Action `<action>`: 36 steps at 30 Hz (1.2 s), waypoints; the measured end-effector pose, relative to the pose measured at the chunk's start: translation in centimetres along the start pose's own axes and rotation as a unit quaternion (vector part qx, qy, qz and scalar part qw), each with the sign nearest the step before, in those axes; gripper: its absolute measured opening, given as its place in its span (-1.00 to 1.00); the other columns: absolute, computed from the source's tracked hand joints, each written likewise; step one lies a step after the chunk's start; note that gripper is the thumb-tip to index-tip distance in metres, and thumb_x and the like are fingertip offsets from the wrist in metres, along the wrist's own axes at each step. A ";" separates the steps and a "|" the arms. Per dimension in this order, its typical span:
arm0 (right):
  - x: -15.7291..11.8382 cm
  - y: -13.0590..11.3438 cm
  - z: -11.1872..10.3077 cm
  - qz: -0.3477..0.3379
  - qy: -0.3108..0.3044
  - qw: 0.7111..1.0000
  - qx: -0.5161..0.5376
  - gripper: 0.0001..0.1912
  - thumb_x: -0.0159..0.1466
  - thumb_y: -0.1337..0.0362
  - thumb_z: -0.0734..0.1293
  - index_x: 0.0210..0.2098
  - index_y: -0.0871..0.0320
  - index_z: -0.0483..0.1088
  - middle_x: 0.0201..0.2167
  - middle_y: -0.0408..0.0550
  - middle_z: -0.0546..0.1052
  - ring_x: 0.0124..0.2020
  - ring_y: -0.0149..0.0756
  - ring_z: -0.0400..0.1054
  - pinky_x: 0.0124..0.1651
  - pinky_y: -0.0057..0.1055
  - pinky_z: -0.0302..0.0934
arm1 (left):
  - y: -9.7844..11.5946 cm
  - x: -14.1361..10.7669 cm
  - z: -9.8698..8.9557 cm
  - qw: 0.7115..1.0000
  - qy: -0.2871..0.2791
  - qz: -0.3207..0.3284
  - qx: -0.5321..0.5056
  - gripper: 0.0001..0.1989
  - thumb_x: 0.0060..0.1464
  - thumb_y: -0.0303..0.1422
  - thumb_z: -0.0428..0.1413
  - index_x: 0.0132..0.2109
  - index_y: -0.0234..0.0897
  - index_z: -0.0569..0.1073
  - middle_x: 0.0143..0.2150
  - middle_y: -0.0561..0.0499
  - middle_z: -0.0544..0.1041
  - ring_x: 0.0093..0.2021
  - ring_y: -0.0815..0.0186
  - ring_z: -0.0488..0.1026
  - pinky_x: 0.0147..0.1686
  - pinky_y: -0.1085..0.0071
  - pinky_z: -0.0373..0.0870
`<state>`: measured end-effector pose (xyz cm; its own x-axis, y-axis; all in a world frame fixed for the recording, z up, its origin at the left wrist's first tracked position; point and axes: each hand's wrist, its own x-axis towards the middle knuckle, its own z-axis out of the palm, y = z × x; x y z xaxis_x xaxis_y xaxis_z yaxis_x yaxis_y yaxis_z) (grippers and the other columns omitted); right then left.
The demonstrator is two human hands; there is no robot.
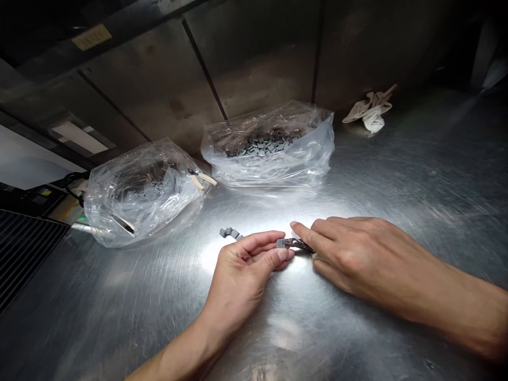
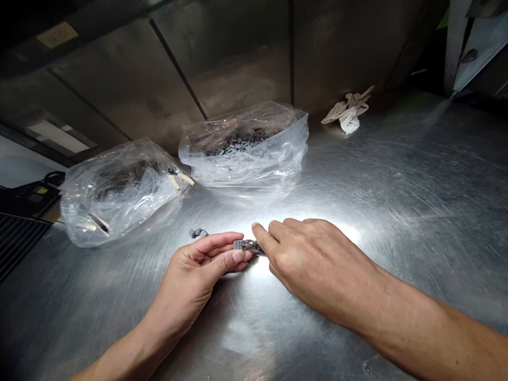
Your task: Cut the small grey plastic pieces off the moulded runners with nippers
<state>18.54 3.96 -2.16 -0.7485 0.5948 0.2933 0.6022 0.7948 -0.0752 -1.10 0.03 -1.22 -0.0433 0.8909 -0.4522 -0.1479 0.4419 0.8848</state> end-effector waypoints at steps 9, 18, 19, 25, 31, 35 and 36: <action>-0.1 0.0 -0.3 -0.005 -0.007 1.000 0.009 -0.64 0.27 0.46 0.21 0.06 0.21 0.32 -0.44 -0.14 0.45 -0.51 -0.27 0.34 -0.46 -0.33 -0.01 | 0.0 -0.1 -0.1 1.000 0.000 -0.008 0.002 -0.72 -0.09 -0.41 0.37 -0.16 -0.32 0.63 -0.29 -0.08 0.68 -0.30 0.30 0.61 -0.21 0.47 0.52; 0.0 0.0 -0.4 -0.003 -0.027 0.999 0.017 -0.66 0.26 0.46 0.22 0.03 0.20 0.34 -0.45 -0.14 0.46 -0.53 -0.26 0.36 -0.50 -0.34 -0.02 | -0.1 0.0 -0.1 1.000 0.002 -0.004 -0.002 -0.68 -0.11 -0.39 0.38 -0.14 -0.30 0.62 -0.33 -0.06 0.67 -0.33 0.29 0.61 -0.22 0.42 0.53; 0.0 0.1 -0.4 -0.004 -0.028 0.999 0.017 -0.66 0.26 0.46 0.23 0.02 0.20 0.35 -0.45 -0.14 0.46 -0.53 -0.26 0.36 -0.50 -0.34 -0.03 | -0.1 0.0 -0.1 1.000 0.004 -0.002 -0.001 -0.68 -0.12 -0.40 0.38 -0.14 -0.30 0.62 -0.34 -0.06 0.67 -0.33 0.29 0.61 -0.23 0.42 0.53; 0.0 0.4 -0.5 -0.024 -0.028 0.999 0.032 -0.71 0.22 0.48 0.26 -0.07 0.20 0.39 -0.46 -0.15 0.47 -0.53 -0.28 0.35 -0.50 -0.33 -0.04 | 0.0 0.1 0.0 1.000 0.009 -0.020 0.007 -0.68 -0.15 -0.39 0.40 -0.17 -0.31 0.63 -0.33 -0.07 0.68 -0.33 0.31 0.60 -0.25 0.49 0.52; 0.0 0.3 -0.6 -0.015 -0.032 0.998 0.052 -0.82 0.22 0.45 0.25 -0.21 0.15 0.39 -0.53 -0.19 0.40 -0.58 -0.35 0.24 -0.48 -0.33 -0.12 | 0.2 0.0 0.1 0.999 0.021 -0.030 0.007 -0.70 -0.16 -0.40 0.41 -0.20 -0.34 0.63 -0.35 -0.07 0.67 -0.39 0.37 0.58 -0.30 0.55 0.51; -0.1 0.0 -0.2 0.005 0.005 0.999 0.040 -0.72 0.18 0.39 0.26 -0.10 0.17 0.41 -0.49 -0.16 0.41 -0.52 -0.31 0.27 -0.43 -0.32 -0.05 | 0.2 0.0 0.2 0.999 0.010 -0.032 0.006 -0.69 -0.16 -0.38 0.41 -0.19 -0.33 0.63 -0.34 -0.08 0.68 -0.36 0.35 0.59 -0.25 0.52 0.51; -0.1 0.0 -0.1 0.008 0.010 0.999 0.038 -0.69 0.18 0.39 0.26 -0.08 0.18 0.41 -0.47 -0.15 0.42 -0.50 -0.29 0.29 -0.42 -0.31 -0.03 | 0.2 0.0 0.2 0.999 0.008 -0.031 0.009 -0.69 -0.15 -0.38 0.41 -0.18 -0.32 0.63 -0.33 -0.08 0.68 -0.34 0.34 0.60 -0.24 0.50 0.51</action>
<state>18.58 3.89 -2.10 -0.7330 0.6056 0.3097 0.5907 0.7925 -0.1515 -0.95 0.11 -1.02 -0.0495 0.8597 -0.5084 -0.1330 0.4989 0.8564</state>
